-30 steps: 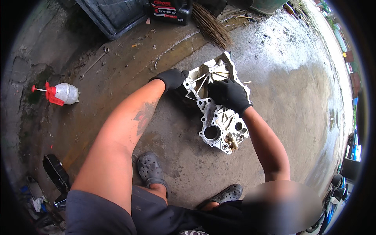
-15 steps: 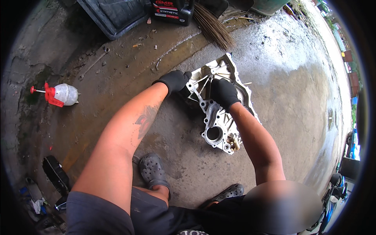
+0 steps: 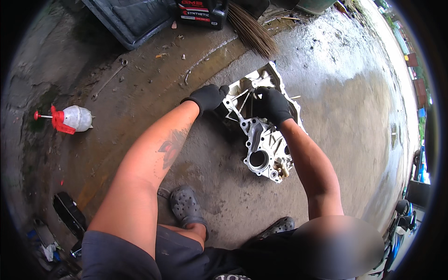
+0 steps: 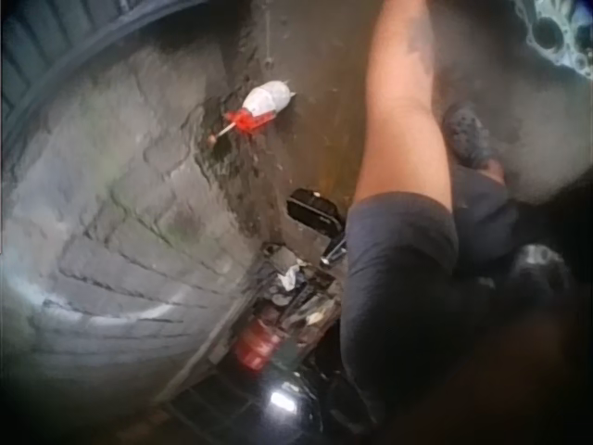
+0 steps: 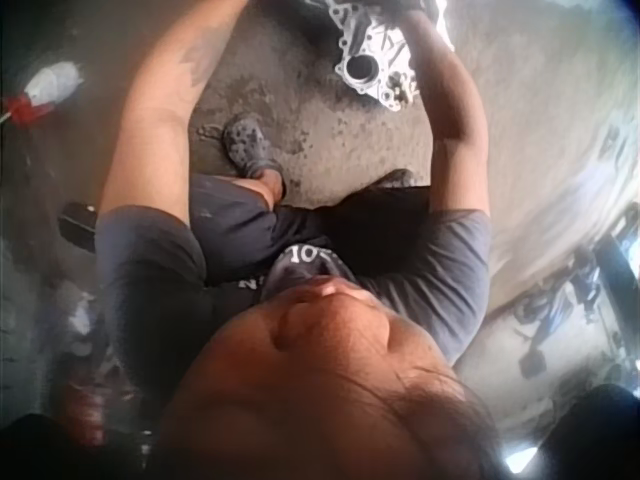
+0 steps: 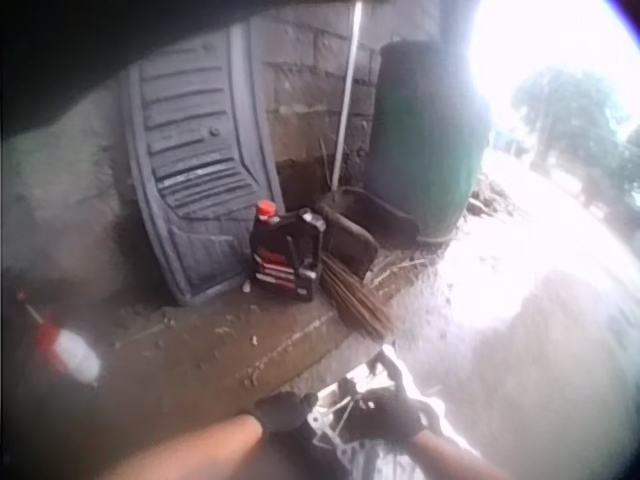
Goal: The person wipes the interior surfaces of a metallic engine casing with a dark cloth, rotating the casing to reach different areas. The person continues wiping various internal ribs and cavities until the casing is placed on the ground.
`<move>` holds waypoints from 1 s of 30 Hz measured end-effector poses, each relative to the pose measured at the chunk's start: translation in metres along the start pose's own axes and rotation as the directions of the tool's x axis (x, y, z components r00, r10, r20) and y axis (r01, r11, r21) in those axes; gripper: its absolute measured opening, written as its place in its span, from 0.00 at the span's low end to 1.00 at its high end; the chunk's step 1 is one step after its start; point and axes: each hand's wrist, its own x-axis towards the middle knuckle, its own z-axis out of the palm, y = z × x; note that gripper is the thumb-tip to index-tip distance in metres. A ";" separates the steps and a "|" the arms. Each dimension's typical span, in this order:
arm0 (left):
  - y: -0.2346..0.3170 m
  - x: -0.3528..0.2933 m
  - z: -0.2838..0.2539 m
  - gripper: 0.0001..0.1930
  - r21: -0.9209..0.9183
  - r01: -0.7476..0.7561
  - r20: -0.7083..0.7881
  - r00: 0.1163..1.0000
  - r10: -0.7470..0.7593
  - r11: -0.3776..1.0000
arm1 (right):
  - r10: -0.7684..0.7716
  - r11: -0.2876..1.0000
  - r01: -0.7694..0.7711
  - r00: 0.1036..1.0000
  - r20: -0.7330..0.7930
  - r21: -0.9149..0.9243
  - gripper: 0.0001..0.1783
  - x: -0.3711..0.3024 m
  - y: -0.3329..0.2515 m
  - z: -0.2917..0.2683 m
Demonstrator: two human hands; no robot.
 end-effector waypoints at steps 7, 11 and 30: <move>-0.006 0.002 0.003 0.38 -0.012 -0.093 -0.019 0.995 0.093 0.996 | -0.032 0.975 0.102 0.944 0.328 -0.197 0.13 -0.018 -0.019 -0.026; -0.006 0.003 0.005 0.38 -0.026 -0.073 -0.040 0.997 0.072 0.997 | -0.102 0.982 0.137 0.964 0.244 -0.129 0.11 -0.016 -0.015 -0.014; -0.003 -0.003 0.004 0.40 -0.037 -0.045 -0.026 0.999 0.044 0.998 | 0.001 0.992 -0.017 0.991 0.131 0.125 0.10 -0.009 0.004 -0.011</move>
